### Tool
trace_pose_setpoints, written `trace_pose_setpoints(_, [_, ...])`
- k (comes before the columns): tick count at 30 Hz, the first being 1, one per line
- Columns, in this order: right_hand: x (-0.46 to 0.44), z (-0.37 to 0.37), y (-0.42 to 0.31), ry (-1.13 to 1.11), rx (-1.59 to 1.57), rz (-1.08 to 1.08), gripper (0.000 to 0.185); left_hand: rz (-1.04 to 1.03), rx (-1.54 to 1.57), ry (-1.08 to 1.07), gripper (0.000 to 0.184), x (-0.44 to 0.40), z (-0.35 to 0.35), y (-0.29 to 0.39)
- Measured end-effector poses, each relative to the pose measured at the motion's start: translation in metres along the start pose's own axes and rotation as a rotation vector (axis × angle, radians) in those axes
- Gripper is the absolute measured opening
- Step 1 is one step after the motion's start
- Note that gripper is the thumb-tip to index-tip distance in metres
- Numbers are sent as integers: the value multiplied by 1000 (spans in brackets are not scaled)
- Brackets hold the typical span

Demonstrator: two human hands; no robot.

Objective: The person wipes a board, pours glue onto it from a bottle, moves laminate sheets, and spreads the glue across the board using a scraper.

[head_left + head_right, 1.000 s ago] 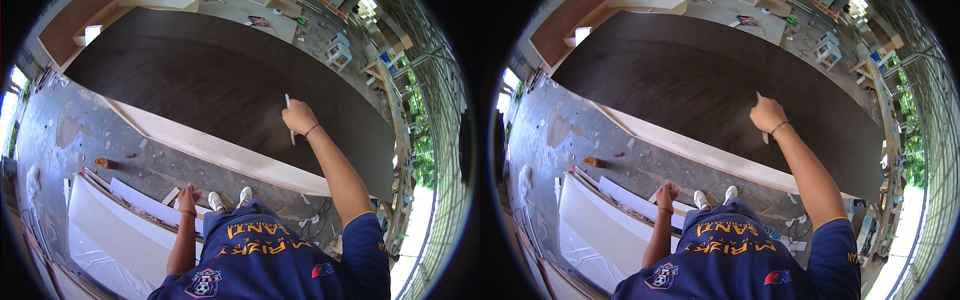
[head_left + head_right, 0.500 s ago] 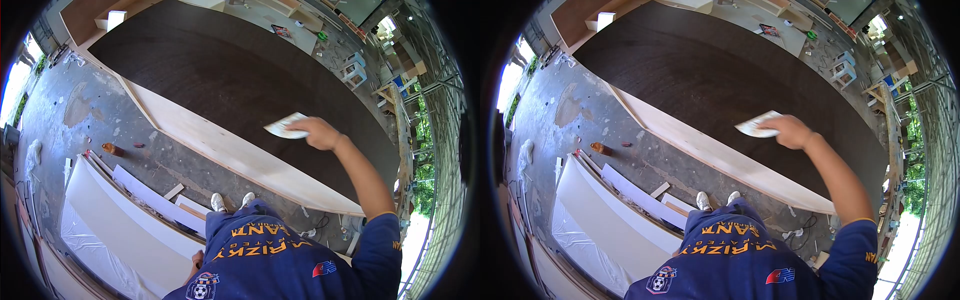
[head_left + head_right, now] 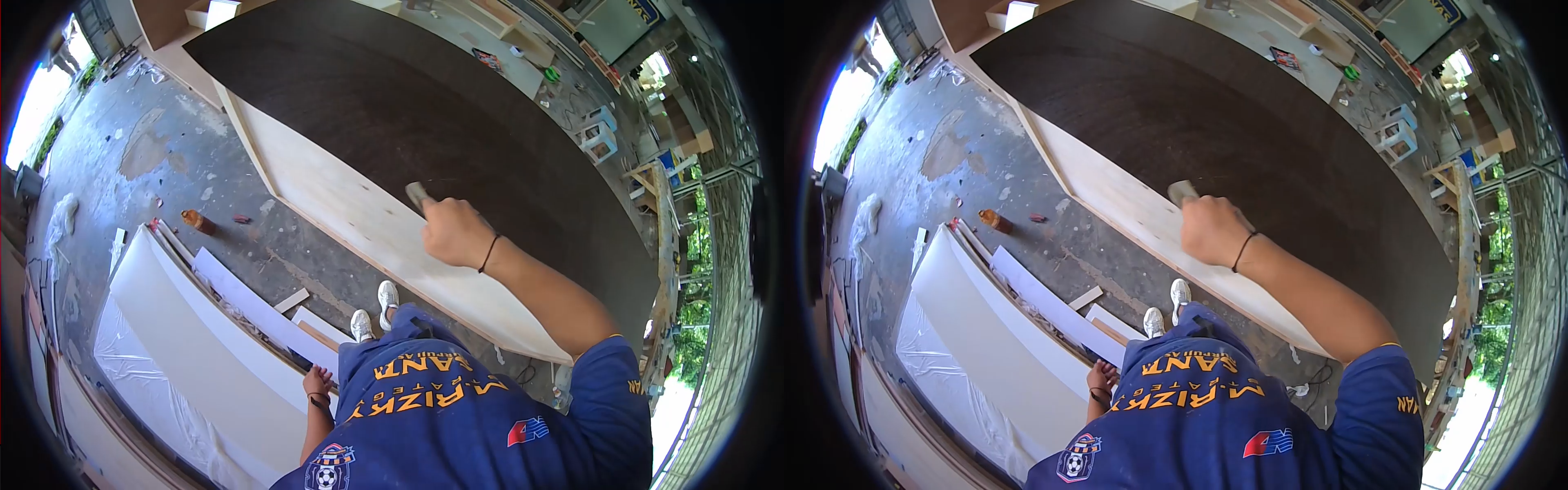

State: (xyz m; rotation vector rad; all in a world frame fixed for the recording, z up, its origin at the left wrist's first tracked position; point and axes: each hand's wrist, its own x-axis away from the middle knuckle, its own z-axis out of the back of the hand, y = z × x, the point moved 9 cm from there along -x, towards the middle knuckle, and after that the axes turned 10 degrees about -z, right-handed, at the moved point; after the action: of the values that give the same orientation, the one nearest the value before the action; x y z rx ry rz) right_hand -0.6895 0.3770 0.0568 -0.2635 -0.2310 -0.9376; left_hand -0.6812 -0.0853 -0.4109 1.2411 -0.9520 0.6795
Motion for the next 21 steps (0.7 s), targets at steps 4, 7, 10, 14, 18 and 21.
trace_pose_setpoints(4, [8,41,-41,-61,-265,236,27,8,22,-93,24,2,30,-49])
trace_pose_setpoints(7, [-20,105,-5,132,-497,235,29,46,85,55,24,26,34,-24])
trace_pose_setpoints(10, [-76,97,53,352,136,-36,28,2,104,-7,24,-26,36,18])
trace_pose_setpoints(14, [-75,-17,21,272,387,105,24,-401,-87,-187,28,2,-65,230])
trace_pose_setpoints(18, [-39,61,3,109,19,53,21,-774,-155,-484,44,93,-219,414])
trace_pose_setpoints(21, [-58,91,99,317,3,-243,19,-901,-78,-646,47,130,-291,489])
